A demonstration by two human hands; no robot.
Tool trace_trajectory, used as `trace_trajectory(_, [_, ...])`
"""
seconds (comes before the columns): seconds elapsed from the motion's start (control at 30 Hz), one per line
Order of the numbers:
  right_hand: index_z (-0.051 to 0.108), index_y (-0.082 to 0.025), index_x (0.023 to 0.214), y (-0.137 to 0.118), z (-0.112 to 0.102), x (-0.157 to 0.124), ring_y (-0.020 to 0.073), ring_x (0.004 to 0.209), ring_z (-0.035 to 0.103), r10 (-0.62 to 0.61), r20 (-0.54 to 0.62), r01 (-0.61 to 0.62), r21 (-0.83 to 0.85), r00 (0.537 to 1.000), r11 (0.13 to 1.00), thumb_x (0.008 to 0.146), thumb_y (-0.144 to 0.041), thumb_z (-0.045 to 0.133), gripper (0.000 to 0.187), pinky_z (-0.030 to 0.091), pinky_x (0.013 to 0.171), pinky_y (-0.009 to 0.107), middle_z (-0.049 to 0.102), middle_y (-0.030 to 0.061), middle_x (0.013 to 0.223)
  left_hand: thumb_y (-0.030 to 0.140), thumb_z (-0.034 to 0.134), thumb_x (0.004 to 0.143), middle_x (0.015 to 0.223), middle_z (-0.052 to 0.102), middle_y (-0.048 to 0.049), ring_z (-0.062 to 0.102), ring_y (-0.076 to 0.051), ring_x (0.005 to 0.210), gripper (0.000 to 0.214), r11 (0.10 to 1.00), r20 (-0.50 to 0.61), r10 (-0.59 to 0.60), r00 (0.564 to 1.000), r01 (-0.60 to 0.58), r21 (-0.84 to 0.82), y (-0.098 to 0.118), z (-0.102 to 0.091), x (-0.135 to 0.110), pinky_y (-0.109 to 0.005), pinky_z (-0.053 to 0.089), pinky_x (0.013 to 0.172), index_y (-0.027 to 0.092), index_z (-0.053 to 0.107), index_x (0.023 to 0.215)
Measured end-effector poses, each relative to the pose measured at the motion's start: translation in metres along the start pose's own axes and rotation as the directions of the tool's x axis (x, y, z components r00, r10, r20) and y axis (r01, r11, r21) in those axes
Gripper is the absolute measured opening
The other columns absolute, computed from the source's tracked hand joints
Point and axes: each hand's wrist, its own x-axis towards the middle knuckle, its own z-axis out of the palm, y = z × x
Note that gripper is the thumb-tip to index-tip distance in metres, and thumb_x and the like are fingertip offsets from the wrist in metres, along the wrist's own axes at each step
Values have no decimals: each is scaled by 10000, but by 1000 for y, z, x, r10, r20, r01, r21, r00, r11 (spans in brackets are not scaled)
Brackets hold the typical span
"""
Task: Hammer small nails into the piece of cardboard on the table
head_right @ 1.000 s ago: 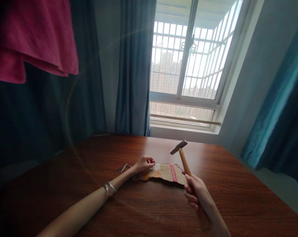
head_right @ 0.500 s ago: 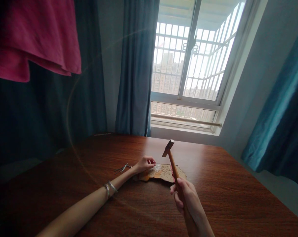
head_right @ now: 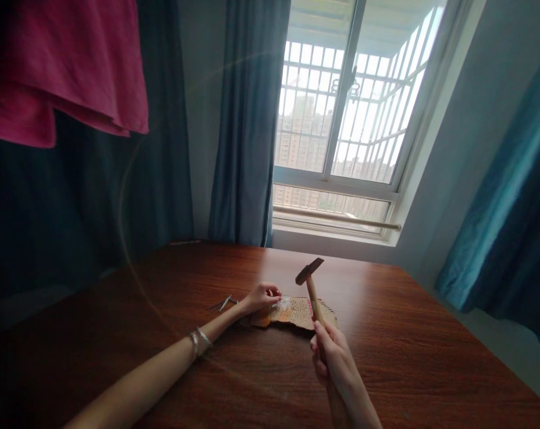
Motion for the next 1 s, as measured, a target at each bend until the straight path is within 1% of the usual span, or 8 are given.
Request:
trace_trajectory(0.07, [418,-200,806,1,1,-2,9,245,295,25,11,-24,-50,1000,998,673,-555,587,416,206,224,123,468,-86,522,305,592,683,661,647,-27,538,-109,601,239,1000,1,-4,1000,4,-5,1,-1,0,-185,378,548,105,682,778])
trace_trajectory(0.13, [405,-203,790,3,5,-4,6,252,298,39,34,-36,-78,999,996,673,-556,578,410,207,229,125,465,-84,541,302,588,681,659,645,-27,537,-109,596,237,1000,-3,4,1000,-4,-12,3,-1,0,-186,374,543,103,680,770])
trace_trajectory(0.23, [418,-206,856,4,12,-5,4,252,284,40,38,-36,-101,998,994,677,-566,560,426,194,232,123,446,-92,535,300,583,681,655,642,-27,534,-111,598,238,1000,-7,9,1000,-9,-14,5,-1,-1,-185,371,540,99,680,761])
trace_trajectory(0.43, [422,-197,1050,2,20,-1,14,241,293,11,60,-1,-171,998,985,705,-570,519,517,196,231,125,436,-93,517,311,587,675,677,652,-31,543,-116,620,241,999,-2,-23,1000,23,-21,9,-1,-1,-192,390,571,100,678,748])
trace_trajectory(0.57, [453,-194,1038,4,21,2,9,240,292,-22,54,33,-211,998,977,709,-573,508,505,206,227,127,436,-87,537,312,591,673,672,650,-32,549,-122,624,241,1000,-7,-23,1000,23,-15,10,-1,-2,-195,389,566,99,678,747])
trace_trajectory(0.67, [476,-189,1024,4,20,3,9,237,297,0,51,13,-267,999,964,692,-592,512,523,210,228,124,429,-88,524,316,592,675,670,650,-28,552,-120,620,242,999,3,-45,999,45,-3,11,-2,-2,-193,386,558,104,678,754])
trace_trajectory(0.83, [451,-208,1121,5,19,6,12,243,306,-41,73,60,-277,997,959,730,-578,482,539,215,229,122,418,-90,535,299,591,674,686,658,-31,556,-121,633,231,1000,12,-31,999,31,-2,12,-3,-3,-193,391,574,103,679,759])
trace_trajectory(1.0, [480,-180,1059,9,19,8,9,235,289,-26,57,42,-300,998,953,736,-574,473,510,215,217,123,411,-90,527,291,586,678,693,659,-31,552,-120,636,228,1000,15,-28,1000,28,3,10,-2,-2,-193,389,578,105,683,769])
